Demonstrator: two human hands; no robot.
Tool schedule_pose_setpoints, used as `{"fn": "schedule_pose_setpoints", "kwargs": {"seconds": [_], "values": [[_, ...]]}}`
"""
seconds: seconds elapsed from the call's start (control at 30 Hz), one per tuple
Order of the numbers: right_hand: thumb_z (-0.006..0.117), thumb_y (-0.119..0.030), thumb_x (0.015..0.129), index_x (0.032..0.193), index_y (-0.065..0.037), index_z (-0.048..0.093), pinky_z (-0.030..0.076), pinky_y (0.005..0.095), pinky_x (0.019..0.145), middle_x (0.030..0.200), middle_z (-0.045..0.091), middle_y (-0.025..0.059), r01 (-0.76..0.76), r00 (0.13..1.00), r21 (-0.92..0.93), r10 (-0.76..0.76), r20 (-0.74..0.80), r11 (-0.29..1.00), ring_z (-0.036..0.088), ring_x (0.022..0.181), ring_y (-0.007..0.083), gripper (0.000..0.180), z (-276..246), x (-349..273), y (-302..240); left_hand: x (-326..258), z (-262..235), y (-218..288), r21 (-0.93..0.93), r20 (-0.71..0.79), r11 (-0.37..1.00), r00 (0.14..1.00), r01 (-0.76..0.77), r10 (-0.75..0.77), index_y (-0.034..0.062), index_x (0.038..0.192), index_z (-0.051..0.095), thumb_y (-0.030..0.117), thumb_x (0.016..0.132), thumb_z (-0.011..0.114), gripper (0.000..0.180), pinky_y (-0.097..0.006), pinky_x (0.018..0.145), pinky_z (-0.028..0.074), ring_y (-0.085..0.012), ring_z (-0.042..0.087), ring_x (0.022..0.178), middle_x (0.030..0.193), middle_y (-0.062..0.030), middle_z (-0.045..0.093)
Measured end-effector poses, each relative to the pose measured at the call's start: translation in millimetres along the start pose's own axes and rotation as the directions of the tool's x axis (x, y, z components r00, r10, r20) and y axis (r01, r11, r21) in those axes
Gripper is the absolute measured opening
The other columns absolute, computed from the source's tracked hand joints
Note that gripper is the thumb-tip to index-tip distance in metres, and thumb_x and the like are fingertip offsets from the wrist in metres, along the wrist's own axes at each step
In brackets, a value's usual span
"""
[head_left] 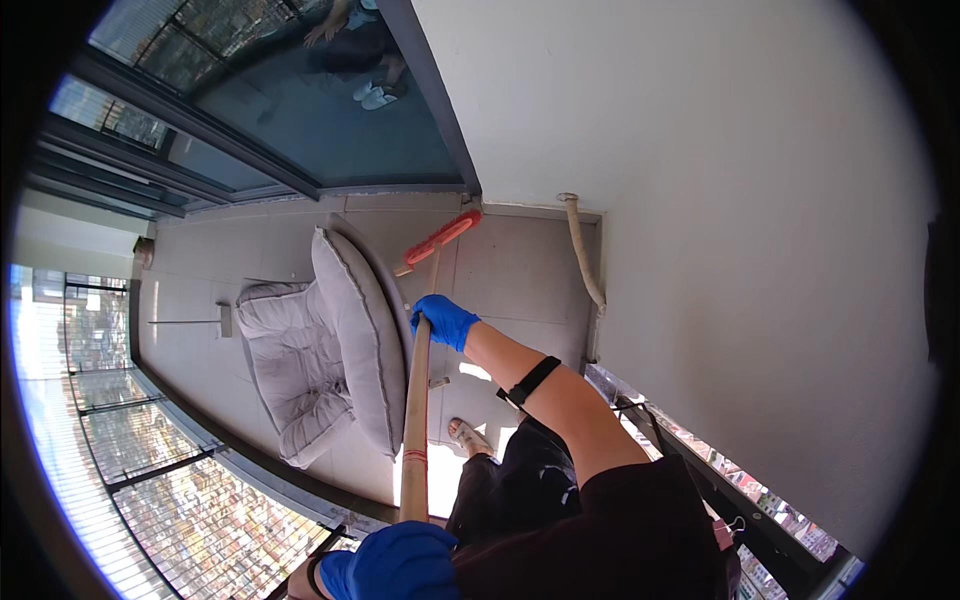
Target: Sweeping the balcony floor with a broom and dustpan.
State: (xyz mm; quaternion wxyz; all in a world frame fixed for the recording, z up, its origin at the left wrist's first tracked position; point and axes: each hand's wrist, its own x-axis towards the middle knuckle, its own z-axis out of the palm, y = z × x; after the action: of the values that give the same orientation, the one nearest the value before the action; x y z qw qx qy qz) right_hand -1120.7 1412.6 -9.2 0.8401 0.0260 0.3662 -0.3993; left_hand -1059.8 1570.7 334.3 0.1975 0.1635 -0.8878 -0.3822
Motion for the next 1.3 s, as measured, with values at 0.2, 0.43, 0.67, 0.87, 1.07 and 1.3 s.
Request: {"fn": "schedule_pose_setpoints", "kwargs": {"seconds": [0.2, 0.43, 0.67, 0.87, 1.07, 1.3], "values": [[0.041, -0.002, 0.068, 0.058, -0.004, 0.039, 0.035, 0.0244, 0.037, 0.049, 0.039, 0.0052, 0.095, 0.99, -0.041, -0.09, 0.107, 0.995, 0.04, 0.04, 0.0136, 0.011, -23.8, 62.0, -35.7, 31.4, 19.8, -60.3, 0.021, 0.013, 1.0, 1.0, -0.004, 0.004, 0.0081, 0.056, 0.047, 0.009, 0.054, 0.061, 0.014, -0.028, 0.05, 0.04, -0.021, 0.048, 0.054, 0.056, -0.0043, 0.045], [0.04, 0.0, 0.069, 0.061, -0.003, 0.036, 0.038, 0.027, 0.042, 0.052, 0.038, 0.0068, -0.027, 1.0, 0.421, 0.024, 0.013, 0.907, 0.042, 0.045, 0.0152, 0.009, 31.4, 8.3, 35.3, 2.6, -72.3, -2.5, -0.049, -0.025, 0.997, 0.998, 0.06, -0.061, 0.0094, 0.042, 0.043, 0.011, 0.043, 0.061, 0.018, -0.026, 0.044, 0.043, -0.0186, 0.054, 0.046, 0.05, -0.0034, 0.05], [0.04, -0.002, 0.07, 0.065, -0.002, 0.036, 0.037, 0.0271, 0.041, 0.054, 0.04, 0.0089, 0.005, 0.997, 0.352, -0.03, 0.066, 0.936, 0.042, 0.044, 0.0175, 0.006, 57.0, 21.4, -21.2, 5.8, -56.6, 11.4, 0.029, -0.072, 0.952, 0.951, 0.304, -0.302, 0.0087, 0.044, 0.043, 0.007, 0.047, 0.059, 0.016, -0.027, 0.046, 0.042, -0.0194, 0.053, 0.049, 0.049, -0.003, 0.048], [0.041, -0.002, 0.066, 0.057, -0.005, 0.037, 0.034, 0.0258, 0.04, 0.048, 0.038, 0.0061, -0.018, 0.993, 0.52, -0.044, 0.107, 0.854, 0.041, 0.042, 0.0167, 0.01, -22.6, 69.4, -27.5, 34.2, -27.1, -66.5, -0.049, 0.047, 0.998, 0.998, 0.051, -0.049, 0.0092, 0.047, 0.043, 0.002, 0.047, 0.057, 0.015, -0.028, 0.044, 0.037, -0.0223, 0.049, 0.049, 0.051, -0.0038, 0.046], [0.04, -0.001, 0.067, 0.06, -0.003, 0.037, 0.038, 0.0282, 0.042, 0.051, 0.038, 0.0083, -0.062, 0.995, 0.487, 0.09, -0.034, 0.871, 0.042, 0.045, 0.0181, 0.008, 25.0, -9.1, 53.9, -0.1, -65.4, 6.9, -0.143, -0.374, 0.973, 0.9, 0.183, -0.225, 0.0091, 0.04, 0.039, 0.006, 0.052, 0.058, 0.023, -0.024, 0.04, 0.04, -0.0168, 0.047, 0.04, 0.043, -0.0027, 0.044], [0.041, -0.002, 0.069, 0.061, -0.002, 0.037, 0.038, 0.0293, 0.042, 0.053, 0.039, 0.0088, 0.004, 0.999, 0.396, 0.015, -0.045, 0.918, 0.043, 0.046, 0.0178, 0.009, 47.0, -10.4, 19.7, 13.6, -64.8, 17.0, -0.152, -0.159, 0.988, 0.987, 0.012, -0.036, 0.0076, 0.038, 0.041, 0.004, 0.044, 0.06, 0.02, -0.025, 0.039, 0.044, -0.0168, 0.05, 0.037, 0.039, -0.0029, 0.045]]}}
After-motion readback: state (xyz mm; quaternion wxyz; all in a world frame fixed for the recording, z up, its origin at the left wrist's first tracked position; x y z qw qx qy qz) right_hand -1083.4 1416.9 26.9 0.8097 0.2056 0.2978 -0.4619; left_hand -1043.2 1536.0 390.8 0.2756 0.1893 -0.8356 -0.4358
